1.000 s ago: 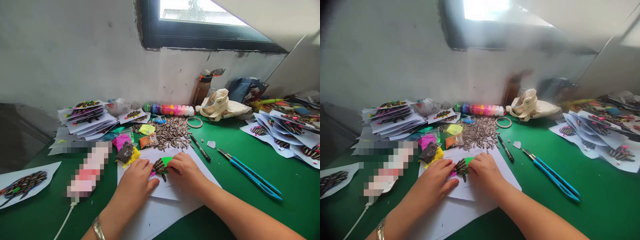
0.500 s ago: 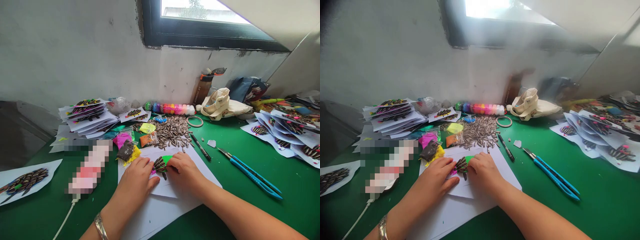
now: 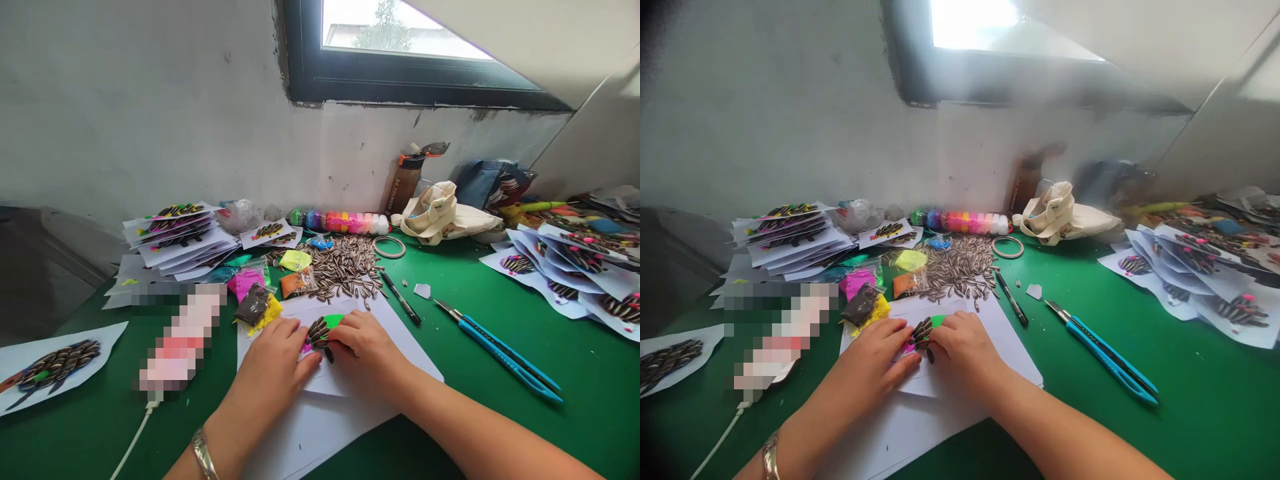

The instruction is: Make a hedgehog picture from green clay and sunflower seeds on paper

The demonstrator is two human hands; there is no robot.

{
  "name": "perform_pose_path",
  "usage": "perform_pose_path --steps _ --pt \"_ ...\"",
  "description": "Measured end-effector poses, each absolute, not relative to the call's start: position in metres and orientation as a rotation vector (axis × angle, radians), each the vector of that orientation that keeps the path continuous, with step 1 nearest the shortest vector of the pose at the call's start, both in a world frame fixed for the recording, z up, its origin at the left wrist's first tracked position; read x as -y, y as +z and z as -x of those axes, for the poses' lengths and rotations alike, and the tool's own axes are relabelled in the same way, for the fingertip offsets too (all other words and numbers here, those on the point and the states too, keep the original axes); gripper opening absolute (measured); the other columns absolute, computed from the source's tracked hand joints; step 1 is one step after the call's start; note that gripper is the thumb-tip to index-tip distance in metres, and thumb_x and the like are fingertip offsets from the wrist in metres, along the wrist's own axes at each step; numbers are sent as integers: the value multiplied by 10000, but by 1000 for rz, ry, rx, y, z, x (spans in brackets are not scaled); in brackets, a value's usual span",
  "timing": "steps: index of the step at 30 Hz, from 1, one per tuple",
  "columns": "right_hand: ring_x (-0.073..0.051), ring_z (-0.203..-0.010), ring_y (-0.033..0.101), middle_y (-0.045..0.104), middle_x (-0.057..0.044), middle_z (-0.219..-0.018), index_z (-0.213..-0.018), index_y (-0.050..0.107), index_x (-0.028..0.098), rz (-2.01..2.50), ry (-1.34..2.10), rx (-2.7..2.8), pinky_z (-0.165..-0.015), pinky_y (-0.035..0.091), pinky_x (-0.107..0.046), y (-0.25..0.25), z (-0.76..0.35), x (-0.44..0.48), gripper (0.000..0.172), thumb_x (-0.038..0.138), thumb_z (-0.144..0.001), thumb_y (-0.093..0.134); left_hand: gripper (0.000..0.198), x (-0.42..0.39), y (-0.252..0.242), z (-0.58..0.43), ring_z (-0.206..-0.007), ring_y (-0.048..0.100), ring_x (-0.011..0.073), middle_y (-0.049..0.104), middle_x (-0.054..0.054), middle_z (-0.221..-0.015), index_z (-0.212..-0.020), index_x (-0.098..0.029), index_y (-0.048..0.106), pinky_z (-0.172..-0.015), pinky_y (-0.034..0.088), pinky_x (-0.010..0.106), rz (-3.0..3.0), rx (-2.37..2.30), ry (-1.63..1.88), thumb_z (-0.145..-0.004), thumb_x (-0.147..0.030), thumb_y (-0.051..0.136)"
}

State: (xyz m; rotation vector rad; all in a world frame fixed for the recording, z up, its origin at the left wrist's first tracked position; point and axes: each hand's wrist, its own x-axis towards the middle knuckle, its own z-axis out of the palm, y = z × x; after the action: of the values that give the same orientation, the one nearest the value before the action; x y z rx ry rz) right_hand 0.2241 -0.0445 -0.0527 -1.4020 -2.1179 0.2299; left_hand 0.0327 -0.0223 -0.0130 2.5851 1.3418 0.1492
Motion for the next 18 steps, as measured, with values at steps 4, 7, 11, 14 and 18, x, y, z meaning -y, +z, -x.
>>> perform_pose_path --steps 4,7,11,14,18 --pt "-156 -729 545 655 -15 -720 -741 691 200 1386 188 2118 -689 347 -278 -54 -222 44 115 111 -801 651 329 23 -12 -34 -1117 559 315 636 152 -1171 -1122 -124 662 -978 449 486 -2591 -1348 155 -877 -331 592" --pt "-157 -729 550 657 -28 -749 -804 706 199 1347 163 2094 -677 348 -276 -53 -223 43 104 127 -826 634 313 22 -14 -33 -1112 566 307 650 139 -1159 -1124 -136 661 -976 455 480 -2593 -1351 179 -888 -323 576" --pt "-147 -708 534 642 -30 -738 -816 709 207 1277 128 2066 -668 342 -271 -50 -224 44 165 135 -879 575 301 23 -15 -31 -1138 562 297 652 126 -1191 -1161 -148 651 -996 448 470 -2612 -1387 243 -909 -262 531" --pt "-144 -705 518 630 -34 -735 -805 700 200 1256 117 2067 -672 341 -270 -48 -225 45 191 125 -892 547 304 27 -10 -29 -1195 521 304 626 118 -1252 -1167 -168 655 -1024 418 486 -2664 -1411 320 -926 -219 478" --pt "-146 -696 501 604 -34 -702 -744 682 188 1310 137 2077 -675 344 -273 -45 -227 46 239 119 -900 514 317 35 2 -29 -1049 595 265 679 83 -1132 -1069 -207 694 -911 489 439 -2619 -1356 190 -944 -171 404"
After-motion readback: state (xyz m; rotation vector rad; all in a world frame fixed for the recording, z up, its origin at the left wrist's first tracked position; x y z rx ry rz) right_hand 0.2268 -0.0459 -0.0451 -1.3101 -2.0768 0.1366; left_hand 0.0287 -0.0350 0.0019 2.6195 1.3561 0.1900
